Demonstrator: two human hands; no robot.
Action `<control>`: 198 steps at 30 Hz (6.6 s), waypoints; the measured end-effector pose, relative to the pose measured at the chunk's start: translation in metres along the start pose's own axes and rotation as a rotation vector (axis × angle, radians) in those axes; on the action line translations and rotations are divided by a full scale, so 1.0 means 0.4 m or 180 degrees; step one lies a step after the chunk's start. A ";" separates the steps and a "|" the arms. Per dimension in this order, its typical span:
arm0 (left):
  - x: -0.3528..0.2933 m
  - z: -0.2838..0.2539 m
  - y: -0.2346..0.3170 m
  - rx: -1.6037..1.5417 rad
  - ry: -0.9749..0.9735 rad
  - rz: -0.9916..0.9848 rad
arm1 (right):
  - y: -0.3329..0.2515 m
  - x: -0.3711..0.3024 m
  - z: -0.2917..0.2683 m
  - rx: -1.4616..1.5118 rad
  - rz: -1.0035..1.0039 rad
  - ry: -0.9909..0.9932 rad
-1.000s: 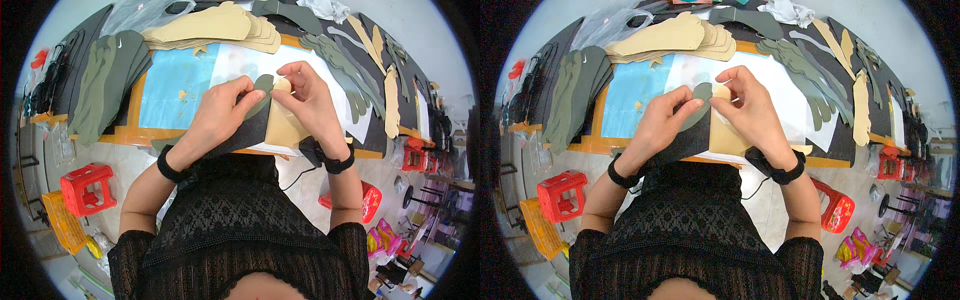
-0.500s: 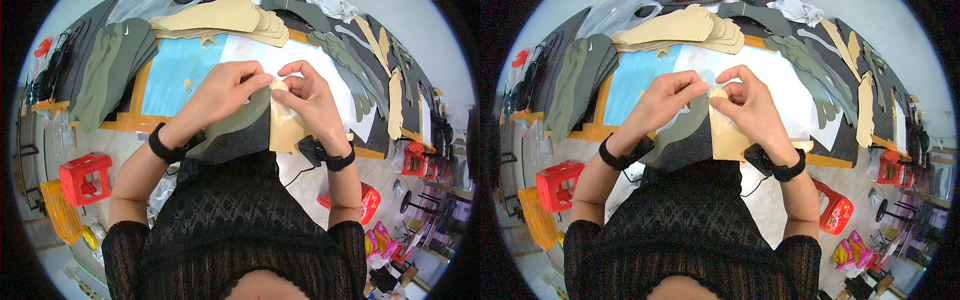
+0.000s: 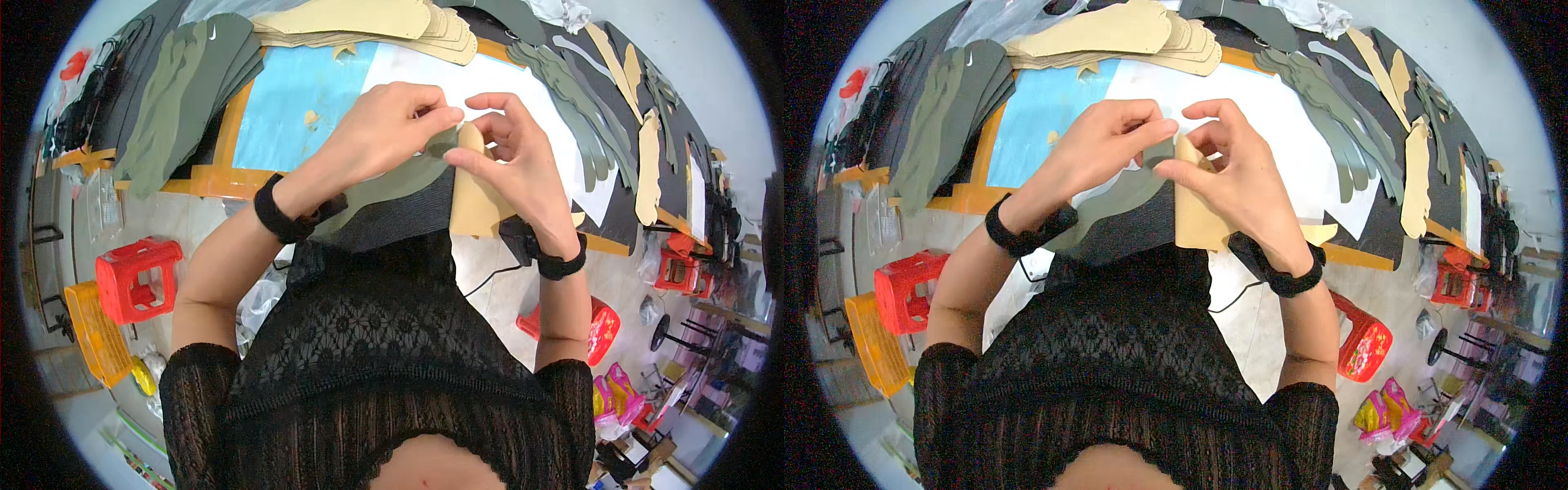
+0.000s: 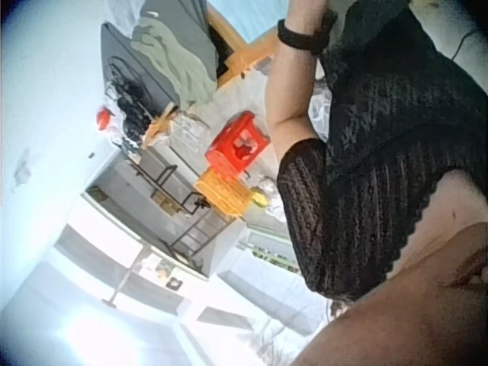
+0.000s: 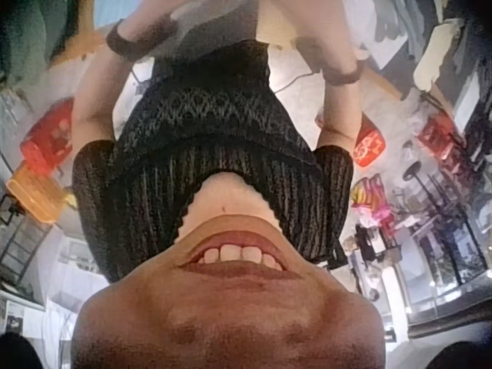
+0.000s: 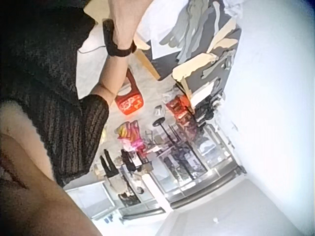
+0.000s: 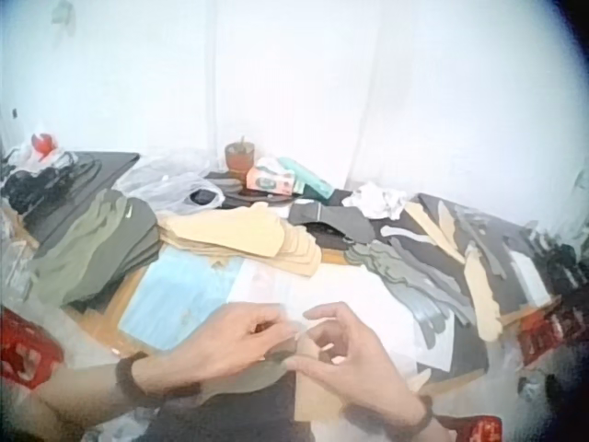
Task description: Manually aligning and adhering various pre-cut fabric and leather components for footwear manufacturing.
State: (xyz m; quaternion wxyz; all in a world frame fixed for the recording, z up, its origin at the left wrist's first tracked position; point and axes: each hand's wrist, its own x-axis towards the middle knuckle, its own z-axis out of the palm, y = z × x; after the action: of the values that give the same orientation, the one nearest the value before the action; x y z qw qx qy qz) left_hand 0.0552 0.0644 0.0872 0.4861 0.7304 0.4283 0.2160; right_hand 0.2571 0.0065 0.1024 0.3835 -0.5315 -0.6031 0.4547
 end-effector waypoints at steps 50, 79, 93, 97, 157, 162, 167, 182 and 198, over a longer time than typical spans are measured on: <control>-0.301 -0.043 -0.181 0.1957 0.1027 0.0793 | 0.189 0.057 -0.070 -0.0243 0.0642 0.0370; -0.076 0.238 -0.060 0.1752 0.1072 0.1495 | 0.079 0.059 -0.169 -0.0344 0.1123 -0.1103; 0.010 0.236 -0.019 0.1473 0.0581 0.1447 | 0.091 0.115 -0.169 -0.0624 0.1043 -0.1284; 0.033 0.219 -0.032 0.1216 0.0151 0.1297 | 0.118 0.142 -0.165 -0.0628 0.1024 -0.1417; -0.363 -0.032 -0.284 0.3334 0.0741 0.0191 | 0.094 -0.032 -0.043 -0.1044 -0.0032 -0.0938; -0.317 -0.068 -0.165 0.2305 0.0983 0.0458 | 0.071 -0.067 -0.210 -0.0087 0.0232 0.0050; -0.160 -0.195 -0.117 0.2484 0.0645 0.0801 | 0.171 -0.138 -0.704 -0.0187 -0.0079 0.2189; 0.278 -0.392 -0.295 0.2854 0.0628 0.0802 | 0.577 -0.256 -1.141 -0.2731 0.1409 0.4045; 0.075 -0.275 -0.094 0.2742 0.1263 0.1355 | 0.066 -0.017 -0.132 0.1555 0.0205 0.0414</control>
State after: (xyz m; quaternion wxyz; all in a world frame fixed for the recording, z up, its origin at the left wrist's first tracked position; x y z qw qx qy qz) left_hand -0.0246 0.1533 0.0982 -0.0039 0.8802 0.4043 0.2484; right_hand 0.3157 0.0076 0.0928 0.5238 -0.4702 -0.4322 0.5637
